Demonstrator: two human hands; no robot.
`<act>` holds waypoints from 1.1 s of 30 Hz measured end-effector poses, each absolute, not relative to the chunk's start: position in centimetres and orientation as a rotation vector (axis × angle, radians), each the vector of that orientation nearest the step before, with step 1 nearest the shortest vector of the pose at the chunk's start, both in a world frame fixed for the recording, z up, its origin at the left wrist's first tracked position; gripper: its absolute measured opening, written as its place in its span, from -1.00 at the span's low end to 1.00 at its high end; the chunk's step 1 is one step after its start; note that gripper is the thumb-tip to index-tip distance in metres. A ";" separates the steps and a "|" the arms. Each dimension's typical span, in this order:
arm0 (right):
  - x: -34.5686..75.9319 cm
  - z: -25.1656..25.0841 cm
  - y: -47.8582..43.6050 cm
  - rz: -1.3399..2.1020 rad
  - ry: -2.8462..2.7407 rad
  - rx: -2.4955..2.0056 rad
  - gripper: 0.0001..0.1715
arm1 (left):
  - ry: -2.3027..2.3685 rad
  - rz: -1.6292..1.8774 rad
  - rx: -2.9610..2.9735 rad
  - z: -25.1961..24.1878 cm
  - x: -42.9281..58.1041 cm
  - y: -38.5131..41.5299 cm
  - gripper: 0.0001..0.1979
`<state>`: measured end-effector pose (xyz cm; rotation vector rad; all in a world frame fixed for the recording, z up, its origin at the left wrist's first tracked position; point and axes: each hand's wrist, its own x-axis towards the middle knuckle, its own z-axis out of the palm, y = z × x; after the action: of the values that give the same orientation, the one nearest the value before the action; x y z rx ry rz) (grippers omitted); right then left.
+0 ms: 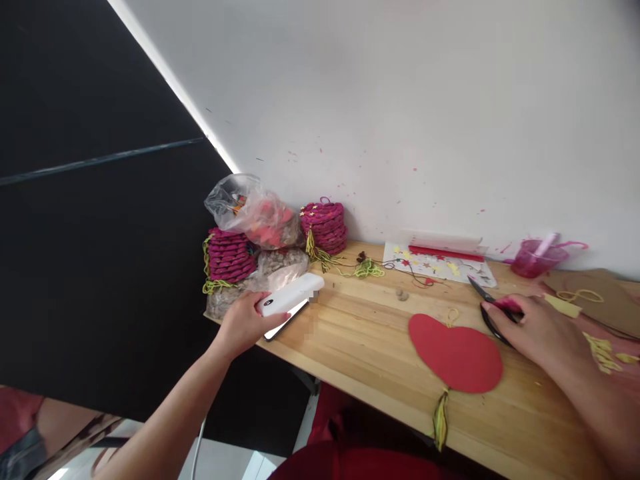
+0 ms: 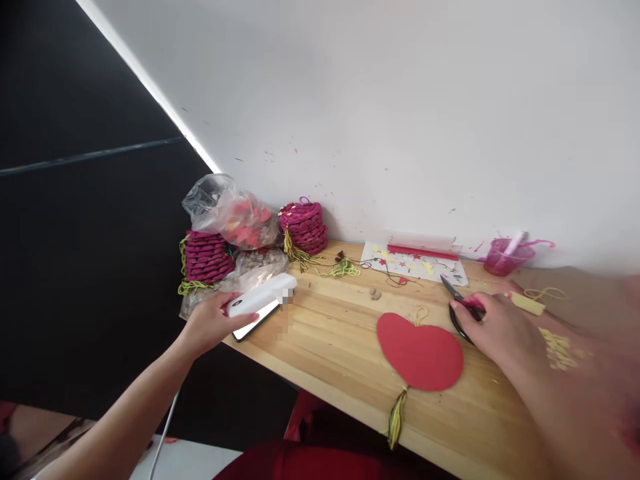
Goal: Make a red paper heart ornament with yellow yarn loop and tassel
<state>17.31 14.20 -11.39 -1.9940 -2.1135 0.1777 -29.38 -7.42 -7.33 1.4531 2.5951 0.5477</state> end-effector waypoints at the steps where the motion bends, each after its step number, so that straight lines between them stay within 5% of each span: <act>1: 17.2 -11.3 14.1 0.188 -2.112 -2.002 -0.45 | 2.618 0.522 1.440 -7.4 -29.7 -7.0 -0.33; 33: 17.1 -11.4 14.4 0.203 -2.092 -1.971 -0.47 | 2.772 0.393 1.435 -9.3 -32.1 -4.2 -0.26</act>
<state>17.07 14.38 -11.36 -1.9710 -2.0920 0.2025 -32.14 -4.21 -9.26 1.4351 2.7724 0.3928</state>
